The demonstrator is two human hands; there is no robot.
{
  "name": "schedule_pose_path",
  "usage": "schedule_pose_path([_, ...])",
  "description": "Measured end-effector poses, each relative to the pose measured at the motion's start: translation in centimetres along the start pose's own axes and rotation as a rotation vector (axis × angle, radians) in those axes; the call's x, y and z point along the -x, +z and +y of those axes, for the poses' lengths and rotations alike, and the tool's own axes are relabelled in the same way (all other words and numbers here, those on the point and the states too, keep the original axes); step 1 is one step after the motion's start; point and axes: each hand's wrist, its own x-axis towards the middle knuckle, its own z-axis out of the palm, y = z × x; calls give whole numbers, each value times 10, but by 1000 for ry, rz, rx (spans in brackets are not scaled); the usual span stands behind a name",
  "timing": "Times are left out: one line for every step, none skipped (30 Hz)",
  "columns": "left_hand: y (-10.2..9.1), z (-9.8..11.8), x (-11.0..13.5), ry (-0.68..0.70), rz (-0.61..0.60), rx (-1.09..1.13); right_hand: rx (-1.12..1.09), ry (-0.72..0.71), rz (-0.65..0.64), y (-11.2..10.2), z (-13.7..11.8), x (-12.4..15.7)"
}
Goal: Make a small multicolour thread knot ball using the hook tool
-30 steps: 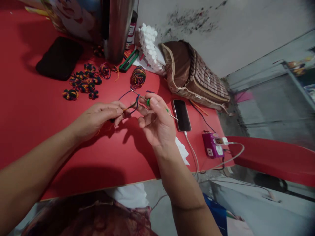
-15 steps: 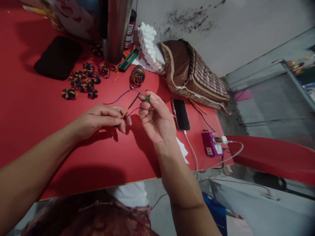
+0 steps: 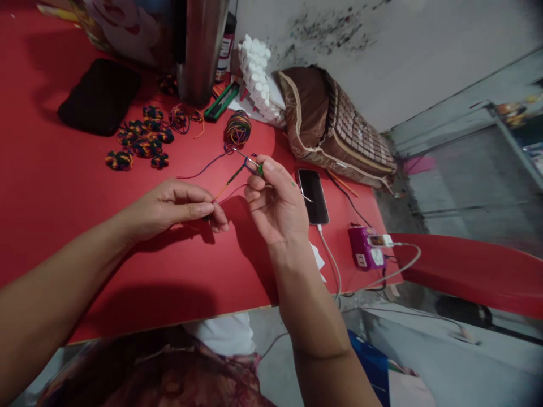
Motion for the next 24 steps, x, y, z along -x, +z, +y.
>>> schedule_pose_path([1,0,0,-18,5,33,8,1,5,0,0,0])
schedule_pose_path([2,0,0,-31,8,66,16,1,10,0,0,0])
schedule_pose_path([3,1,0,-36,9,93,23,-1,16,1,-1,0])
schedule_pose_path([3,1,0,-37,10,114,29,-5,21,1,-1,0])
schedule_pose_path([4,2,0,-39,13,128,31,-10,26,1,-1,0])
schedule_pose_path([4,2,0,-41,13,136,30,-15,30,1,-1,0])
schedule_pose_path([4,2,1,-42,12,143,25,-20,33,1,-1,-1])
schedule_pose_path([5,3,1,-41,7,149,21,-21,35,1,-1,-1])
schedule_pose_path([5,3,1,-38,2,158,19,-19,37,1,-1,-2])
schedule_pose_path([6,3,1,-35,-2,170,19,-16,40,1,-1,-2])
schedule_pose_path([6,3,1,-31,-5,183,19,-13,43,0,-1,-3])
schedule_pose_path([6,2,1,-27,-10,197,19,-10,45,0,-1,-3])
schedule_pose_path([6,2,1,-25,-18,208,16,-8,46,0,-1,-4])
schedule_pose_path([6,1,1,-25,-31,215,12,-8,47,0,-1,-4])
schedule_pose_path([6,1,1,-26,-47,222,6,-9,49,-1,-1,-4])
schedule_pose_path([6,0,1,-29,-67,226,0,-11,52,-1,-1,-4])
schedule_pose_path([5,-1,0,-32,-86,226,-4,-13,56,-1,-1,-4])
schedule_pose_path([4,-1,0,-37,-101,223,-6,-16,60,-1,-1,-5])
schedule_pose_path([3,-2,0,-40,-112,218,-6,-17,65,-1,-1,-5])
schedule_pose_path([3,-2,0,-43,-123,214,-3,-17,68,-1,-1,-5])
schedule_pose_path([2,-2,0,-48,-133,210,3,-15,72,-2,-1,-5])
schedule_pose_path([2,-2,0,-57,-140,210,12,-10,77,-2,-1,-6])
schedule_pose_path([2,-2,0,-68,-143,213,21,-4,84,-2,-1,-6])
schedule_pose_path([2,-2,0,-81,-146,216,29,1,93,-3,-1,-7])
